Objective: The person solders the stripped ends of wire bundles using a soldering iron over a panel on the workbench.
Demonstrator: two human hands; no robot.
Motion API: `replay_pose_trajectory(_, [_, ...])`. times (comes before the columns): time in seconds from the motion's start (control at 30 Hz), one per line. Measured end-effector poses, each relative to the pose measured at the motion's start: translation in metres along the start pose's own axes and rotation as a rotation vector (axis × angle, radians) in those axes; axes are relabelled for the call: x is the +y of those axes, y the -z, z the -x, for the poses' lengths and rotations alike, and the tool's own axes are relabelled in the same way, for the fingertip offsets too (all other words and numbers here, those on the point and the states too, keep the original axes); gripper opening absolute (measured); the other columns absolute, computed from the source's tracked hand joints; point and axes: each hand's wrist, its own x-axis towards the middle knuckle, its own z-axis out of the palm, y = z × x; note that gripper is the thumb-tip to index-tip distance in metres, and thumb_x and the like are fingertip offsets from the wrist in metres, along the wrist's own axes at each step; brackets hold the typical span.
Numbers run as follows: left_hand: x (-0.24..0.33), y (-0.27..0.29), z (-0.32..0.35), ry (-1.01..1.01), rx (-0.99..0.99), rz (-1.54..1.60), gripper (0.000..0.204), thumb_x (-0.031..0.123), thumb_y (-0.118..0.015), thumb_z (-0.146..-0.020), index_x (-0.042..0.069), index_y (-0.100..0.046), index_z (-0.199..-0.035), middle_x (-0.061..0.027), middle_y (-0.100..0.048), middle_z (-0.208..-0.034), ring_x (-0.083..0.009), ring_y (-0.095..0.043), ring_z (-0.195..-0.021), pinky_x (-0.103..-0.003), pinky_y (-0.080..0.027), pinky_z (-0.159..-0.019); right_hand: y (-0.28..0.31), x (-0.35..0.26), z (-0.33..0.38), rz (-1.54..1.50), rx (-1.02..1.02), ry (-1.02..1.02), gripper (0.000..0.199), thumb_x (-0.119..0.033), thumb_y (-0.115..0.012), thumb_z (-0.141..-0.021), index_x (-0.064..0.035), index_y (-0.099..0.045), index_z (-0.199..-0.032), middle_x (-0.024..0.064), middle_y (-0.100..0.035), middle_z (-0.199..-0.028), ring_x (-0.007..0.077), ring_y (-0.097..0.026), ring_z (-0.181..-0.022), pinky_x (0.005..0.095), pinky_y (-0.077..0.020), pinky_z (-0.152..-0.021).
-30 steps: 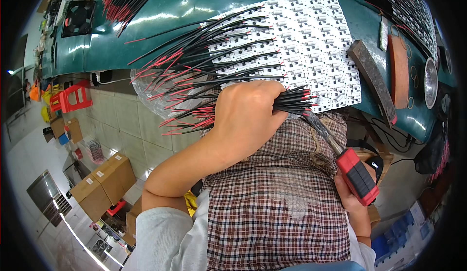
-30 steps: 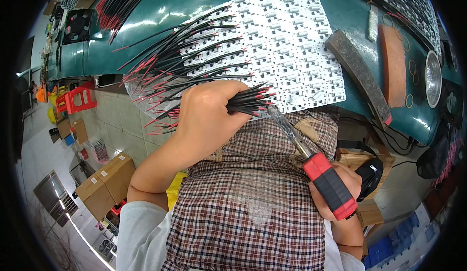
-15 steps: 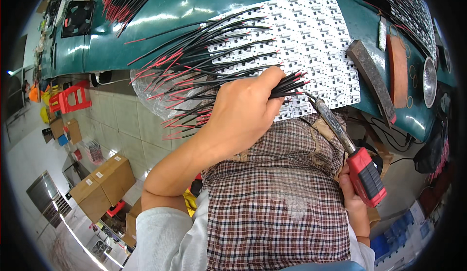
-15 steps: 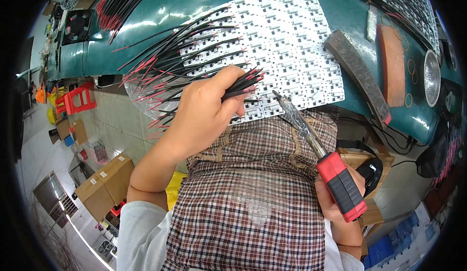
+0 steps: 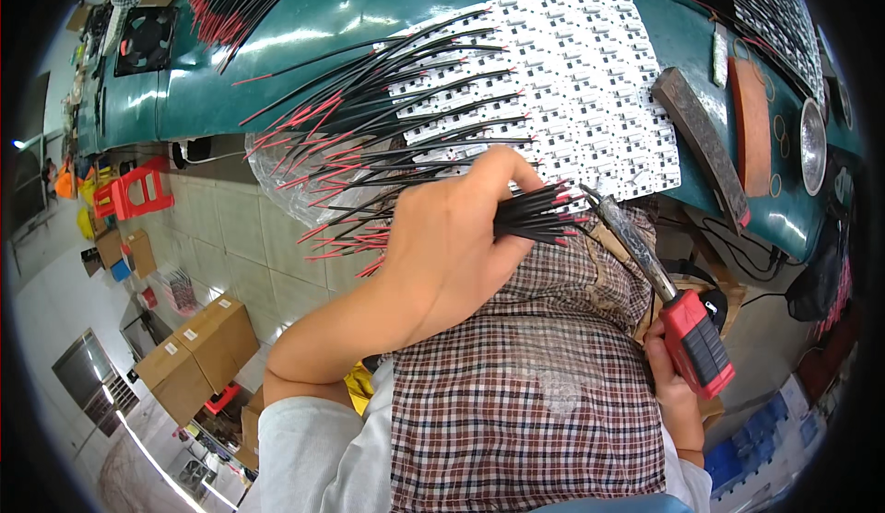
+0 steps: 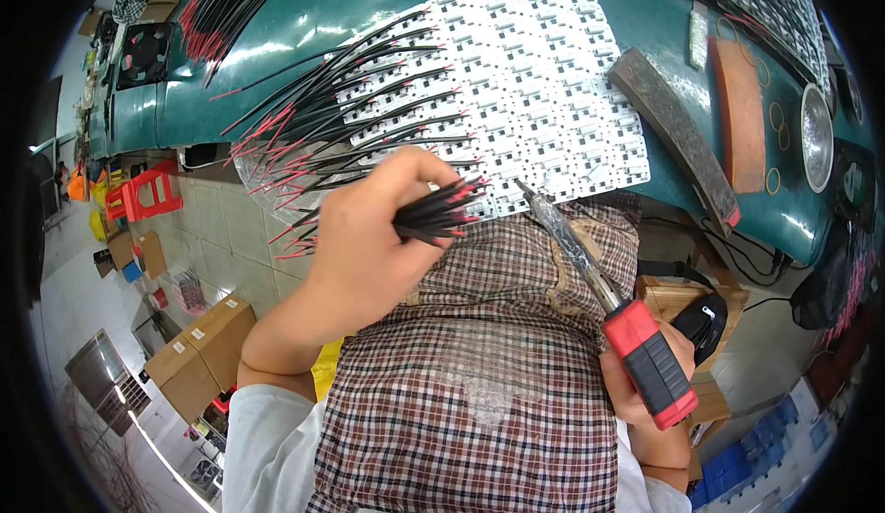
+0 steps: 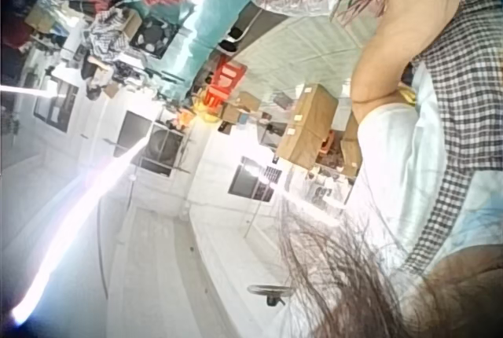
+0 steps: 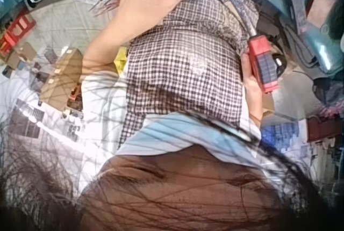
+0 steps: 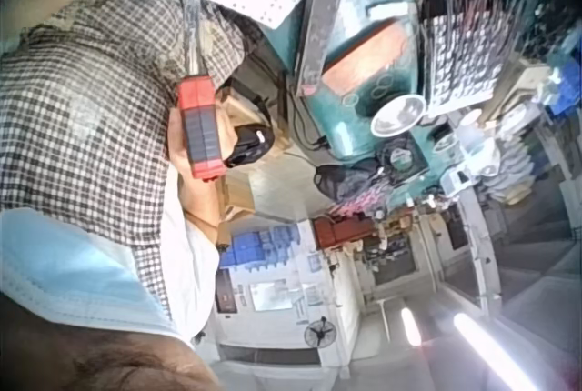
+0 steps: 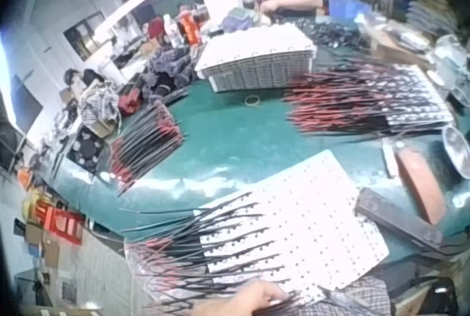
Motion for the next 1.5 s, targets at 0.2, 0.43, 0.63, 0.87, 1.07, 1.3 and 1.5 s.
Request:
replay_pose_trajectory(0.2, [-0.014,-0.023,0.003,-0.131,0.085,-0.169,0.027,0.011,-0.078,-0.072,0.008,-0.058,-0.09,-0.0084,-0.064,-0.077,-0.0311,-0.065,-0.068,-0.041,-0.05,-0.058,0.001,-0.018,-0.021,0.024,-0.016,0.18,0.028,-0.007,-0.075,-0.065,0.0002,-0.068,-0.091,0.0151,-0.066,-0.082,0.0344,-0.066,-0.068,0.0378,-0.0533,-0.063])
replay_pose_trajectory(0.43, [-0.019,-0.03,0.0,-0.206,0.186,-0.233,0.027,0.012,-0.08,-0.068,0.007,-0.056,-0.079,-0.0084,-0.06,-0.075,-0.0304,-0.062,-0.064,-0.04,-0.049,-0.056,-0.002,-0.023,-0.035,0.077,-0.028,0.278,0.025,-0.004,-0.075,-0.063,0.0005,-0.067,-0.086,0.0144,-0.064,-0.078,0.0329,-0.066,-0.066,0.0363,-0.0534,-0.061])
replay_pose_trajectory(0.63, [-0.018,-0.03,-0.001,-0.195,0.169,-0.27,0.03,0.012,-0.081,-0.065,0.007,-0.055,-0.079,-0.0087,-0.059,-0.073,-0.0305,-0.062,-0.064,-0.04,-0.049,-0.055,-0.004,-0.023,-0.039,0.06,-0.048,0.282,0.024,-0.003,-0.075,-0.063,0.0009,-0.067,-0.085,0.0137,-0.063,-0.076,0.0316,-0.066,-0.065,0.0358,-0.0529,-0.059])
replay_pose_trajectory(0.87, [-0.019,-0.03,-0.002,-0.234,0.199,-0.275,0.033,0.011,-0.083,-0.062,0.006,-0.055,-0.077,-0.0092,-0.059,-0.072,-0.031,-0.062,-0.063,-0.041,-0.048,-0.054,-0.004,-0.022,-0.038,0.059,-0.056,0.275,0.024,-0.004,-0.076,-0.064,0.0007,-0.067,-0.086,0.0137,-0.063,-0.077,0.0318,-0.065,-0.065,0.036,-0.0536,-0.06])
replay_pose_trajectory(1.07, [-0.016,-0.027,-0.003,-0.167,0.164,-0.256,0.021,0.008,-0.077,-0.067,0.003,-0.062,-0.08,-0.0118,-0.063,-0.076,-0.0333,-0.062,-0.065,-0.041,-0.047,-0.057,-0.002,-0.023,-0.037,0.092,-0.008,0.326,0.023,-0.004,-0.077,-0.065,0.0004,-0.067,-0.086,0.0138,-0.065,-0.079,0.0314,-0.066,-0.066,0.0356,-0.054,-0.062])
replay_pose_trajectory(1.3, [-0.022,-0.02,-0.009,-0.19,0.119,-0.219,0.024,0.008,-0.078,-0.066,0.002,-0.068,-0.087,-0.0107,-0.067,-0.081,-0.0318,-0.066,-0.071,-0.039,-0.051,-0.061,-0.002,-0.024,-0.036,0.04,-0.053,0.247,0.023,-0.004,-0.077,-0.065,0.0003,-0.068,-0.085,0.0135,-0.064,-0.077,0.0314,-0.066,-0.066,0.0352,-0.0538,-0.061])
replay_pose_trajectory(1.5, [-0.02,-0.017,-0.009,-0.199,0.098,-0.233,0.02,0.006,-0.078,-0.066,0.003,-0.068,-0.084,-0.01,-0.066,-0.08,-0.0312,-0.065,-0.07,-0.039,-0.05,-0.06,-0.004,-0.025,-0.039,0.052,-0.055,0.275,0.024,-0.003,-0.077,-0.063,0.0011,-0.068,-0.085,0.0142,-0.064,-0.077,0.0319,-0.066,-0.065,0.0359,-0.054,-0.06])
